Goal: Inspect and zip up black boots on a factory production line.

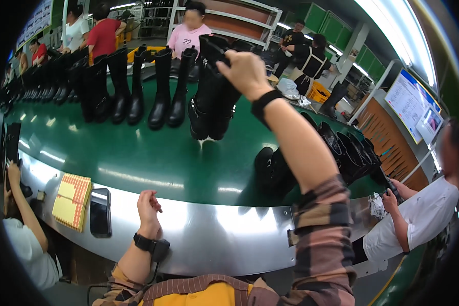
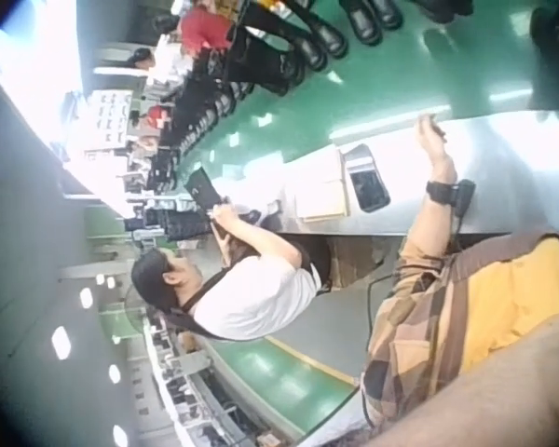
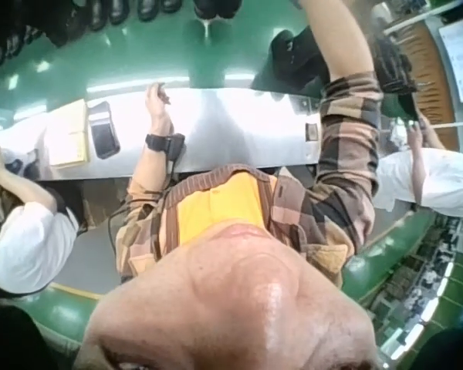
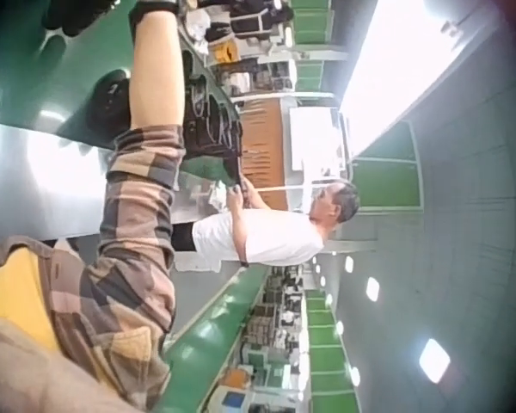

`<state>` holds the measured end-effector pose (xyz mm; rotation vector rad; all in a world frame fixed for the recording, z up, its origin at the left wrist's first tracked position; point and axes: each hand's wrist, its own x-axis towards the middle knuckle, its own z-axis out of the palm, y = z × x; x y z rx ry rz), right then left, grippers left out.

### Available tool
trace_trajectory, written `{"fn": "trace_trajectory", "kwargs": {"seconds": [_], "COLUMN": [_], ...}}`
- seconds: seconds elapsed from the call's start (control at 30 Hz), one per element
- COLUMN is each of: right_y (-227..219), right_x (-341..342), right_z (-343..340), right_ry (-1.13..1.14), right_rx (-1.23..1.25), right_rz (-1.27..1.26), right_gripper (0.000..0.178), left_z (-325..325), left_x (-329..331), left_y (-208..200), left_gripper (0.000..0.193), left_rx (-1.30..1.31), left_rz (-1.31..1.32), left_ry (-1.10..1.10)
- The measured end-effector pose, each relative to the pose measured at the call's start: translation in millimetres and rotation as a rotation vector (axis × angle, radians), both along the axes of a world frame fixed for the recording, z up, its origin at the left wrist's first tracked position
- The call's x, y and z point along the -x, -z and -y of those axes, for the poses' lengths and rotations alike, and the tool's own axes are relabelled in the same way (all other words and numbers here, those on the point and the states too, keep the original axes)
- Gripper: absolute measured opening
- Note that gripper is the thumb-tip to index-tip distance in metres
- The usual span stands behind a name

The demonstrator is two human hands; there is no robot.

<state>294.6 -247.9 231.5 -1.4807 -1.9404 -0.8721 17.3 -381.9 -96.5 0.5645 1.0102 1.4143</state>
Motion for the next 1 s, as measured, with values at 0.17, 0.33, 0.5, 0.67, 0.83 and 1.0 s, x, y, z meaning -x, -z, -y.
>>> {"fn": "trace_trajectory", "kwargs": {"seconds": [0.17,0.33,0.5,0.67,0.83,1.0], "right_y": [99,97,114,159,231,276], "right_x": [-27,-19,25,41,3,-12], "right_z": [-79,-80,-1,185,317,390], "right_ry": [0.114,0.151,-0.121,-0.282,-0.08,0.089], "right_rx": [0.451,0.278,0.034,0.449,0.584,0.647], "right_rz": [0.076,-0.05,0.026,-0.109,-0.39,-0.753], "right_gripper": [0.065,0.074,0.048,0.018,0.011,0.011], "left_z": [-6,-3,-5,-12,29,47], "left_x": [-7,-9,-5,-11,22,100], "left_y": [-4,-9,-5,4,-54,-65], "left_gripper": [0.014,0.014,0.012,0.017,0.027,0.066], "left_rx": [-0.009,-0.013,0.038,-0.042,-0.262,0.033], "left_rz": [-0.06,-0.144,-0.17,-0.217,-0.976,-1.897], "left_ry": [0.076,0.146,0.144,0.258,0.161,-0.356]}}
